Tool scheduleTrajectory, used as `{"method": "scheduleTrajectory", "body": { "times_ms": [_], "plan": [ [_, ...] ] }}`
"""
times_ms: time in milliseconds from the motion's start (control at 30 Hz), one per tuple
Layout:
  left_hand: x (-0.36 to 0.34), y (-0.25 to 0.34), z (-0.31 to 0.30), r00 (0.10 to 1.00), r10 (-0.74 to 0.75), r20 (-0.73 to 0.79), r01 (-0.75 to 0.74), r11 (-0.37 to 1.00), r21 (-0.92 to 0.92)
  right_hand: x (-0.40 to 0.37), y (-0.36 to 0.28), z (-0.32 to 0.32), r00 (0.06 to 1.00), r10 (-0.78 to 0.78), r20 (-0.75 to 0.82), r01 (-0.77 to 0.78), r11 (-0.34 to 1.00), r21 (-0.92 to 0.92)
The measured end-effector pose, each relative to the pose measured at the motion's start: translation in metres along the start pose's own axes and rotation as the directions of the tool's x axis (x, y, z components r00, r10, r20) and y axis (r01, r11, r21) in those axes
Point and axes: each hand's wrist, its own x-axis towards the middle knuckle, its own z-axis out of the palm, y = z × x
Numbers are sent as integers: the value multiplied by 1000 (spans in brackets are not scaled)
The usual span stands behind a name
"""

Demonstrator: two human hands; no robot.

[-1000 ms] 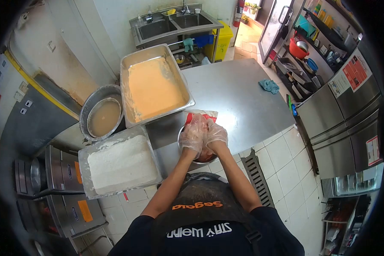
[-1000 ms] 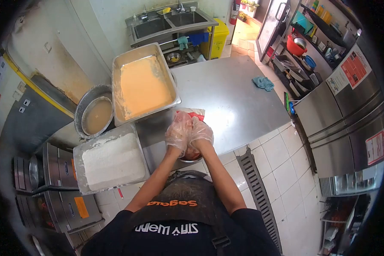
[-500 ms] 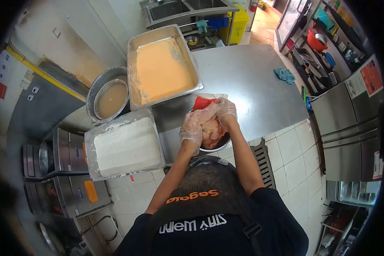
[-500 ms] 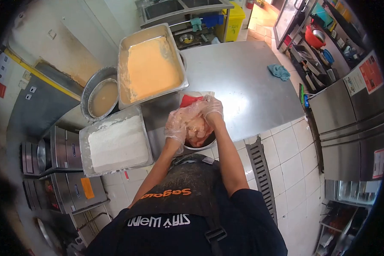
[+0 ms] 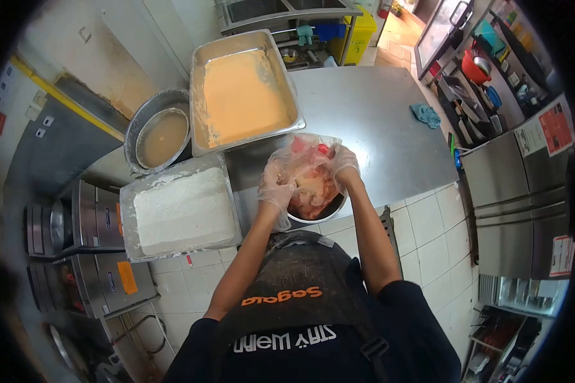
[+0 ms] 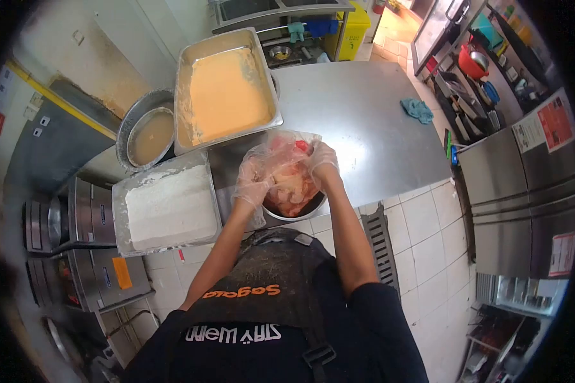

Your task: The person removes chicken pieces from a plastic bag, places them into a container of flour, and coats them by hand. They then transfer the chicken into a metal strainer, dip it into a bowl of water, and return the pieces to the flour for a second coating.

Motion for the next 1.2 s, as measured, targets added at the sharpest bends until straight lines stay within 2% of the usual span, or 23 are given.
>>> {"method": "scheduleTrajectory", "body": {
  "times_ms": [33, 100, 133, 167, 200, 233, 300, 333, 367, 433, 533, 567, 633, 667, 733, 833, 867, 933, 967, 1033, 1067, 1100, 1200],
  "plan": [
    [-1, 0, 3, 1000, 0, -14, 0, 1000, -6, -12, -3, -8, 998, -61, 0, 61, 997, -49],
    [-2, 1, 7, 913, -405, 51, 395, 843, -366, -37, -16, -21, 999, -14, 51, 15, 1000, -20],
    [-3, 10, 10, 915, -401, 41, 386, 844, -372, -46, -17, -18, 991, -113, 67, 107, 990, 91],
    [-5, 21, 13, 802, -597, 14, 553, 734, -395, -51, -19, -14, 975, -210, 71, 192, 960, 205],
    [-7, 29, 17, 648, -762, -2, 691, 589, -419, -59, -36, -16, 952, -304, 42, 296, 946, 135],
    [-8, 16, 21, 657, -754, -2, 684, 597, -418, -50, -31, -10, 950, -310, 32, 303, 943, 135],
    [-3, 8, 29, 761, -647, -52, 634, 759, -149, -22, -21, 0, 792, -606, 70, 607, 795, 15],
    [-4, 13, 30, 821, -561, -108, 568, 822, 49, -14, -19, -7, 815, -493, 305, 530, 847, -49],
    [-4, 18, 32, 827, -552, -105, 559, 828, 49, -8, -14, -1, 816, -496, 296, 533, 845, -52],
    [-4, 27, 39, 863, -504, -30, 503, 864, -24, 1, -3, 15, 703, -493, 512, 610, 789, -78],
    [-2, 74, 38, 808, -589, -22, 586, 798, 140, -11, -13, -11, 692, -505, 516, 656, 738, -158],
    [3, 51, 35, 807, -590, -31, 589, 799, 125, -11, -18, -16, 693, -463, 553, 632, 759, -157],
    [10, -19, 30, 807, -583, -96, 577, 744, 338, -9, -19, -13, 725, -401, 559, 601, 766, -229],
    [7, -14, 28, 802, -588, -106, 586, 742, 326, -8, -18, -11, 764, -338, 550, 557, 776, -297],
    [2, 2, 26, 704, -711, -6, 668, 665, -334, -25, -24, -16, 775, -394, 494, 553, 800, -231],
    [-4, -146, 40, 750, -660, 30, 532, 576, -621, -42, -42, -29, 790, -420, 446, 541, 820, -186],
    [-7, -141, 40, 746, -665, 27, 531, 571, -626, -44, -44, -29, 794, -400, 457, 534, 818, -212],
    [-5, -99, 39, 728, -682, -69, 672, 730, -124, -40, -35, -25, 779, -462, 424, 555, 823, -122],
    [-1, -75, 39, 730, -680, -69, 669, 732, -129, -36, -31, -24, 763, -524, 377, 576, 817, -32],
    [6, -41, 41, 624, -780, 41, 757, 591, -280, -33, -31, -27, 779, -509, 365, 567, 821, -66],
    [9, -36, 46, 626, -779, 36, 753, 593, -286, -33, -31, -27, 795, -494, 352, 555, 826, -94],
    [11, -35, 52, 653, -747, 125, 714, 551, -433, -33, -27, -29, 786, -506, 355, 568, 818, -89],
    [9, -37, 47, 693, -621, 368, 654, 325, -683, -36, -27, -25, 819, -437, 372, 512, 849, -132]
  ]
}}
